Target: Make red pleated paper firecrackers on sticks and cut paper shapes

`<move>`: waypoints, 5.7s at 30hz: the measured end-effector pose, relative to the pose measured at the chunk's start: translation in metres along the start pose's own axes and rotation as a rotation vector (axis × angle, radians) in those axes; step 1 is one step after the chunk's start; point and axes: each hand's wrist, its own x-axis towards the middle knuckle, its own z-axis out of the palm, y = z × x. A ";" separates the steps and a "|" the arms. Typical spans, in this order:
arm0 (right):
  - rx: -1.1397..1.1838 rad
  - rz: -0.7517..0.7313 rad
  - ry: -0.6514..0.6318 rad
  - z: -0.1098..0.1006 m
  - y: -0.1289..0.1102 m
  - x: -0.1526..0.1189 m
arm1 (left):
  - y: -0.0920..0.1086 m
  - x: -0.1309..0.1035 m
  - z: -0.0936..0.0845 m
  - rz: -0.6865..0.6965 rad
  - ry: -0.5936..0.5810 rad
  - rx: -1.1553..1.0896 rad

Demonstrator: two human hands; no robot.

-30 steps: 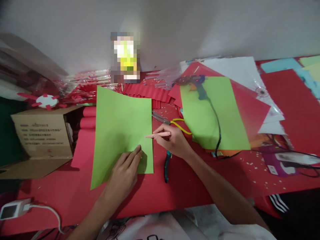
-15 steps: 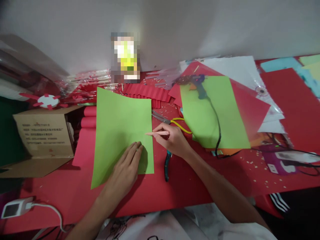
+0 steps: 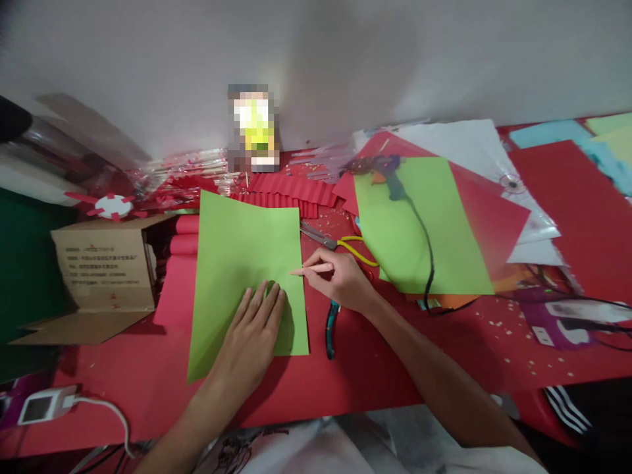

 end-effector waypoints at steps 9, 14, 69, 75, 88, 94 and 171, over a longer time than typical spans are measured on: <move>-0.087 -0.073 0.007 0.004 0.001 0.001 | -0.008 0.006 -0.009 0.043 -0.023 0.001; -0.099 -0.085 -0.021 0.003 0.001 0.001 | -0.007 0.005 -0.007 0.045 -0.017 0.005; -0.128 -0.111 0.072 0.005 -0.001 0.017 | -0.080 0.070 -0.055 0.409 -0.257 -0.016; -0.145 -0.106 0.058 0.003 0.000 0.017 | -0.085 0.068 -0.050 0.427 -0.216 -0.016; -0.110 -0.034 0.055 0.002 -0.004 0.018 | -0.082 0.068 -0.054 0.399 -0.201 -0.016; -0.102 -0.020 0.049 0.001 -0.003 0.018 | -0.083 0.067 -0.054 0.413 -0.179 0.023; -0.123 -0.092 0.083 0.001 0.002 0.014 | -0.066 0.059 -0.060 0.441 -0.329 -0.032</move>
